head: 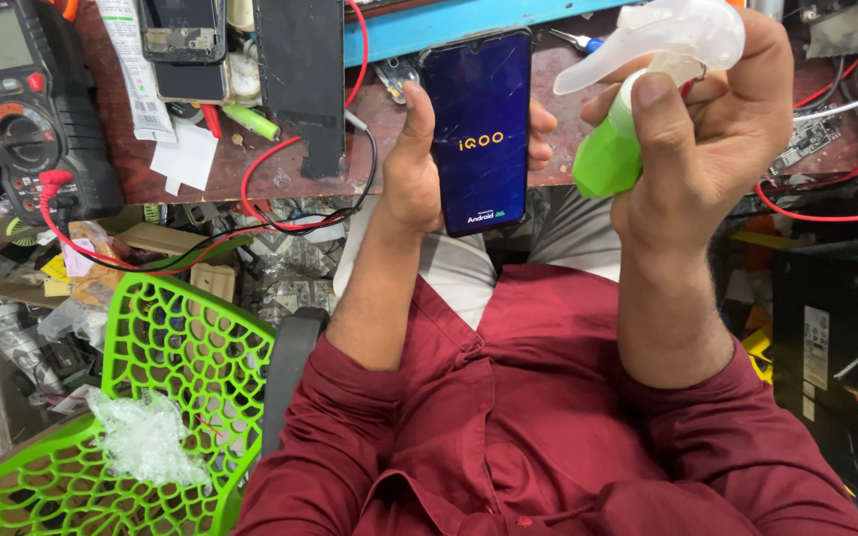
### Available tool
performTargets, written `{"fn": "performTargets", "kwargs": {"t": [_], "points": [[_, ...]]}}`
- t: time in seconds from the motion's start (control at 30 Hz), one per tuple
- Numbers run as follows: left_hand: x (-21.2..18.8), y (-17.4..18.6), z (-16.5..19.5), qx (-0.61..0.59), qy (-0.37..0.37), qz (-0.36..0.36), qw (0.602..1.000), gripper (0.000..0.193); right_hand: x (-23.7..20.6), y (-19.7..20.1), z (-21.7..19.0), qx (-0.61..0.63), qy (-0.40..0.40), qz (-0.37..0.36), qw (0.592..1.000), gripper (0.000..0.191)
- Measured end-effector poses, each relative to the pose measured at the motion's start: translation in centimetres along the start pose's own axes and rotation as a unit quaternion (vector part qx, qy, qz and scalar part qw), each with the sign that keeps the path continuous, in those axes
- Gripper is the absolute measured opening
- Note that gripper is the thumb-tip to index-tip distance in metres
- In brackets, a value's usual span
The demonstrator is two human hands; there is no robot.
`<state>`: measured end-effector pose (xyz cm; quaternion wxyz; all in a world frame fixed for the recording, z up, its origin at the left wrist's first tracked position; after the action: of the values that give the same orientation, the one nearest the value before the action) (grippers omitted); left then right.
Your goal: The person repairs a smartphone by using tweezers and a soldering iron to work on internal components, then reassembles the device and tests it by powering it on. The person also sprays liquid onto the screen during the process.
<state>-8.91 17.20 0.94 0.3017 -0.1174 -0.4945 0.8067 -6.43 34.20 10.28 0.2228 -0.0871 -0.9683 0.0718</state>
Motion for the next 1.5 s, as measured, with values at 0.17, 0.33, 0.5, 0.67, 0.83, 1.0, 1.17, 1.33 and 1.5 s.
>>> {"fn": "performTargets", "kwargs": {"t": [0.17, 0.33, 0.5, 0.67, 0.83, 1.0, 1.17, 1.33, 1.5], "points": [[0.1, 0.0, -0.1, 0.003, 0.001, 0.007, 1.0, 0.099, 0.0, -0.1, -0.3, -0.031, 0.012, 0.004, 0.999, 0.028], [0.2, -0.2, 0.1, 0.016, 0.003, 0.0, 1.0, 0.101, 0.2, -0.2, -0.5, -0.038, 0.017, 0.01, 0.999, 0.027], [0.2, -0.2, 0.1, 0.021, 0.004, 0.001, 1.0, 0.101, 0.3, -0.3, -0.5, -0.051, 0.005, 0.012, 0.999, 0.027], [0.2, -0.2, 0.0, 0.017, 0.003, 0.004, 1.0, 0.1, 0.3, -0.4, -0.5, -0.042, 0.005, 0.009, 0.999, 0.029], [0.3, -0.2, 0.0, 0.013, 0.005, 0.008, 1.0, 0.099, 0.3, -0.5, -0.4, -0.03, 0.0, 0.006, 1.0, 0.032], [0.3, -0.4, 0.1, 0.02, 0.003, -0.001, 1.0, 0.099, 0.2, -0.9, -0.5, -0.026, -0.01, -0.005, 1.0, 0.034], [0.0, -0.5, 0.2, 0.024, 0.0, 0.0, 1.0, 0.1, 0.2, -1.2, -0.8, -0.009, 0.003, -0.006, 1.0, 0.036], [0.1, -0.6, 0.2, 0.026, -0.003, -0.004, 1.0, 0.1, 0.3, -1.1, -0.6, 0.011, 0.011, -0.009, 1.0, 0.026], [0.1, -0.6, 0.1, 0.007, 0.006, -0.005, 1.0, 0.099, 0.2, -0.8, -0.4, 0.037, 0.015, -0.007, 0.999, 0.031]]}}
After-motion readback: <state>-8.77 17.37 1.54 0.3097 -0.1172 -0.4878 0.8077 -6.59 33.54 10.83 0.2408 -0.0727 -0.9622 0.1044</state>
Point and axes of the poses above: each hand's wrist, its own x-axis towards the middle knuckle, its own y-axis out of the back of the hand, z = x × y, the point moved 9 cm from there along x, towards the middle knuckle, and after that the axes turned 8 degrees about -x, right-handed, at the moved point
